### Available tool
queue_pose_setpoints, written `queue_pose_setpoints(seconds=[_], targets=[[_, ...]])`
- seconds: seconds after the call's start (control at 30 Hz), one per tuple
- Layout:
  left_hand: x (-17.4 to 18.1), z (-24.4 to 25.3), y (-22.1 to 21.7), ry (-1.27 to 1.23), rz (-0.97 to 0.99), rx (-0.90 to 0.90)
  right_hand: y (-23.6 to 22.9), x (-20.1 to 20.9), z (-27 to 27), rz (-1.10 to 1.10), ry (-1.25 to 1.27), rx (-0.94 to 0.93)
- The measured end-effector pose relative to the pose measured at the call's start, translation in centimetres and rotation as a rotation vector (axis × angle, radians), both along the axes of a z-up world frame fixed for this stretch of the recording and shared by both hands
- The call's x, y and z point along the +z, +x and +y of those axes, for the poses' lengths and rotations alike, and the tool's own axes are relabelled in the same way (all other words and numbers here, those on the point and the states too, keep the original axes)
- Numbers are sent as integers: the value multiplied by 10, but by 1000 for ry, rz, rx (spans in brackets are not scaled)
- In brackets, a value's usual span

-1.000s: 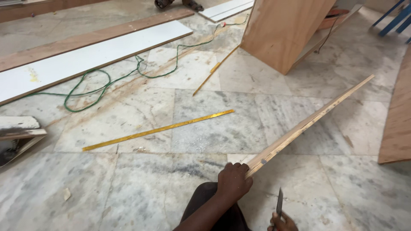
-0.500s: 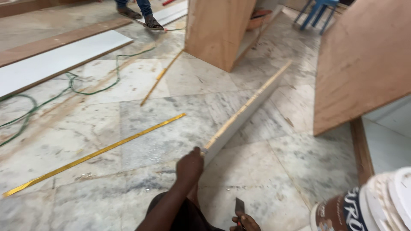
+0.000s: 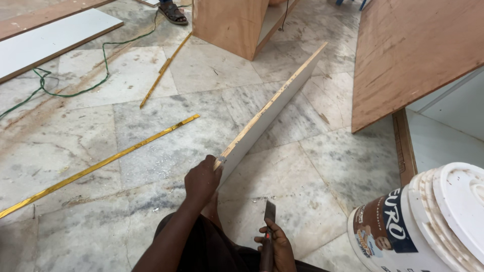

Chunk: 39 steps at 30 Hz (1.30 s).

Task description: The person sits on the floor and uses a metal scraper to remove material from the edge of a long wooden plank. The person holds the plank with one hand and scrapes the edge with the other, working along the length of the wood.

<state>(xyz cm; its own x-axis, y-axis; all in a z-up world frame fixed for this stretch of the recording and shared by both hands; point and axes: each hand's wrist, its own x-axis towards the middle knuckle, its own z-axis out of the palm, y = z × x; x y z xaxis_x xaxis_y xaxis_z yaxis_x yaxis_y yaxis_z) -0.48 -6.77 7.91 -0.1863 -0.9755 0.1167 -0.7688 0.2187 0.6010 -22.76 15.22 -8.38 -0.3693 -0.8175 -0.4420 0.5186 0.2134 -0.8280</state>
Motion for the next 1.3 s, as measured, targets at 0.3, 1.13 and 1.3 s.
queue_pose_setpoints(seconds=[0.3,1.13,1.3], targets=[[-16,25,37,156,27,-71,10,39,10,167,-38,-85],[-46,12,66,281,323,-196,165,124,-43,267,-81,401],[-28,23,64,299,255,-217,165,122,-60,317,-98,328]])
